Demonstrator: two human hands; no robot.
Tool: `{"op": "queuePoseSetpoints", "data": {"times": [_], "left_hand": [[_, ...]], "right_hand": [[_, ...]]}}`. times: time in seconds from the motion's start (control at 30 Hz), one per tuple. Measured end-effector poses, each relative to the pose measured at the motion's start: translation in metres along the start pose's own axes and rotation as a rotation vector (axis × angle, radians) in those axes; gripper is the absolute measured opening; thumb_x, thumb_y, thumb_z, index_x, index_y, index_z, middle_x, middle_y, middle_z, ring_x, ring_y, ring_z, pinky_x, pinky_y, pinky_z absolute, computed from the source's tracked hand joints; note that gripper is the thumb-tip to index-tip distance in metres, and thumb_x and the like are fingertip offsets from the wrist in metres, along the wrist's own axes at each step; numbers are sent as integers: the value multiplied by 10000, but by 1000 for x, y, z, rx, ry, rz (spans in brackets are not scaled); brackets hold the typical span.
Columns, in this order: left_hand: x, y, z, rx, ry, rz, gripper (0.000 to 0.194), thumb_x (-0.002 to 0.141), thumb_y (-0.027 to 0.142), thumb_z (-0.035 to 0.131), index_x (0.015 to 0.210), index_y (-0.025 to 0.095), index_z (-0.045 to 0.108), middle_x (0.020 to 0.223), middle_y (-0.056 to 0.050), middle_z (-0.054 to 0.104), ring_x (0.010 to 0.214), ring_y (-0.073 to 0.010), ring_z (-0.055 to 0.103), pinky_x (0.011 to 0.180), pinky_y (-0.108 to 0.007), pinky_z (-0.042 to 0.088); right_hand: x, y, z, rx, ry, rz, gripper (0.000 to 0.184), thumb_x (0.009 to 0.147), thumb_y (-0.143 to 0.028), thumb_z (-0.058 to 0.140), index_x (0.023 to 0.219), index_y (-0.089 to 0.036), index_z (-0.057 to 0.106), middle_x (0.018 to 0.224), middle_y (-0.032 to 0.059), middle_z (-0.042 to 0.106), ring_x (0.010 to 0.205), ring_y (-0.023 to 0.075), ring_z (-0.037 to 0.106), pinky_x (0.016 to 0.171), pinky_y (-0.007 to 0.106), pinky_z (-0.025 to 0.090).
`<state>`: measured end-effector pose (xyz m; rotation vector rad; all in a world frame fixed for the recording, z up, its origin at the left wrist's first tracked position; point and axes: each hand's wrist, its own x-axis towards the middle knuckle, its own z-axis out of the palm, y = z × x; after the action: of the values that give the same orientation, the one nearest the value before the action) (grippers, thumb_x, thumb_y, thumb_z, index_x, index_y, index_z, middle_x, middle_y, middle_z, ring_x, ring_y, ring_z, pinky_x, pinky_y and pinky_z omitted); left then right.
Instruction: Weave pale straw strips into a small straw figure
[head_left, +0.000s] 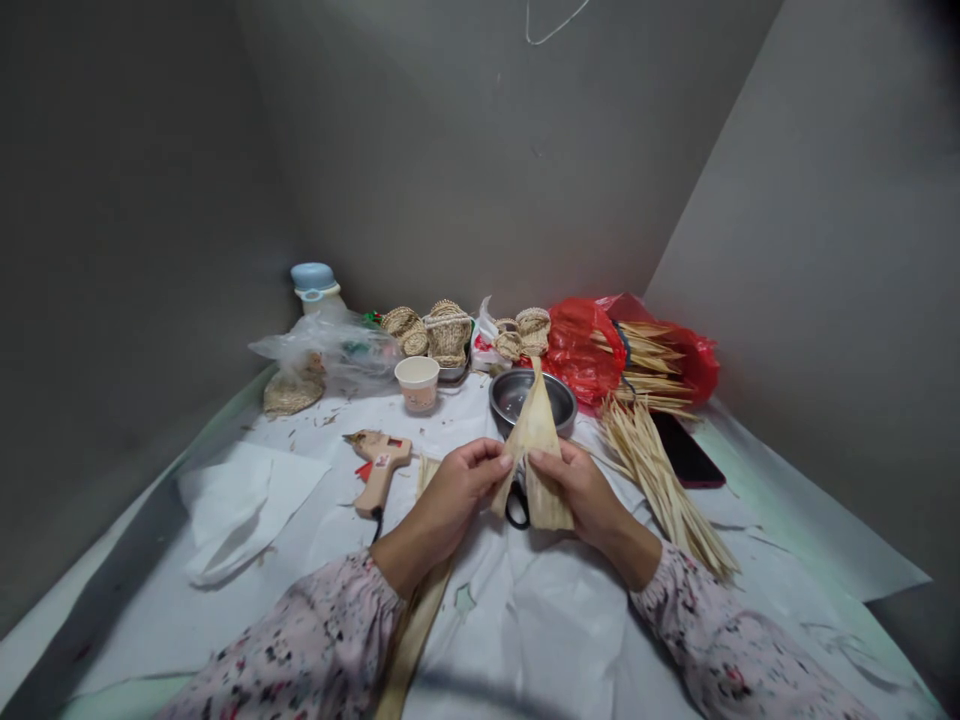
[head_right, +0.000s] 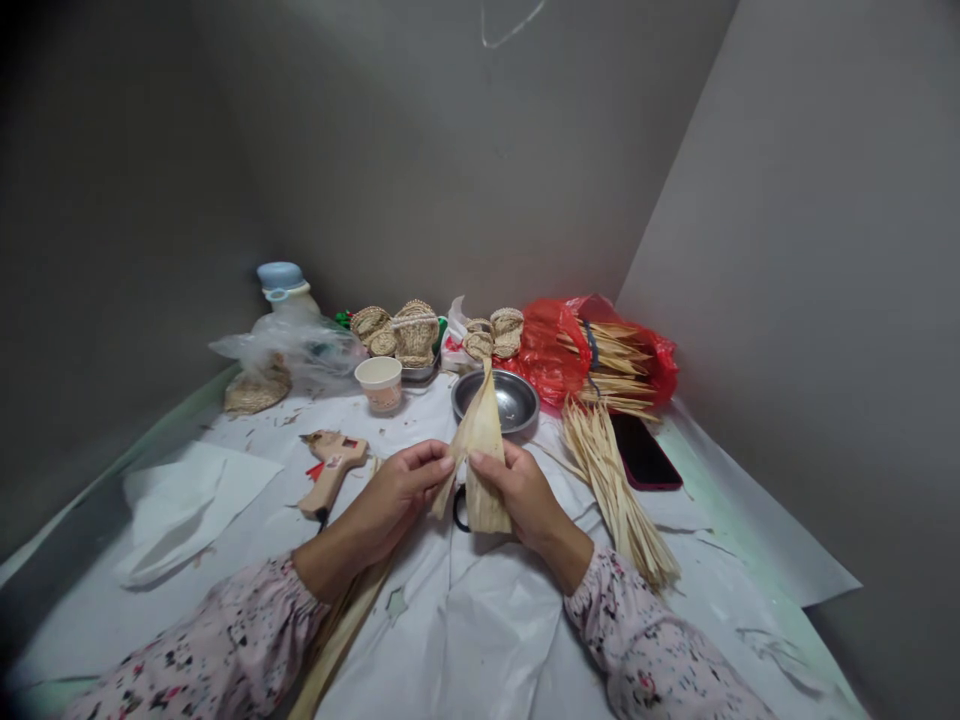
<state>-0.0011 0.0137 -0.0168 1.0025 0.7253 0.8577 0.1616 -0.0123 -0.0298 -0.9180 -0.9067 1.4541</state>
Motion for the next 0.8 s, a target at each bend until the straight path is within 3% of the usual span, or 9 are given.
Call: {"op": "queuePoseSetpoints", "data": {"times": [0.17, 0.37, 0.6, 0.8], "left_hand": [[-1, 1, 0, -27, -29, -20, 269, 720, 324, 748, 889, 129, 668, 808, -49, 655, 682, -134, 569, 675, -259, 412], [0, 2, 0, 48, 22, -19, 239, 699, 342, 759, 803, 147, 669, 709, -3, 606, 607, -106, 506, 599, -230, 364], [2, -1, -4, 132, 76, 9, 221, 717, 348, 729, 784, 149, 659, 670, 8, 567, 572, -104, 459, 552, -227, 326], [3, -2, -5, 162, 145, -4, 208, 695, 332, 730, 743, 152, 636, 605, 32, 512, 532, -93, 419, 523, -225, 291]], "right_hand": [[1, -3, 0, 22, 23, 9, 309, 708, -400, 756, 854, -146, 658, 648, 3, 638, 513, 115, 541, 480, 219, 413], [3, -7, -1, 47, 77, 1, 250, 695, -375, 736, 724, -161, 610, 541, -19, 578, 433, 108, 480, 406, 214, 353], [4, -12, -4, 136, 118, -119, 226, 717, -374, 688, 669, -183, 578, 563, -2, 576, 463, 131, 495, 430, 246, 365], [10, -16, -7, 308, 282, -290, 160, 736, -343, 688, 778, -209, 611, 630, -28, 568, 532, 122, 513, 526, 253, 434]]}}
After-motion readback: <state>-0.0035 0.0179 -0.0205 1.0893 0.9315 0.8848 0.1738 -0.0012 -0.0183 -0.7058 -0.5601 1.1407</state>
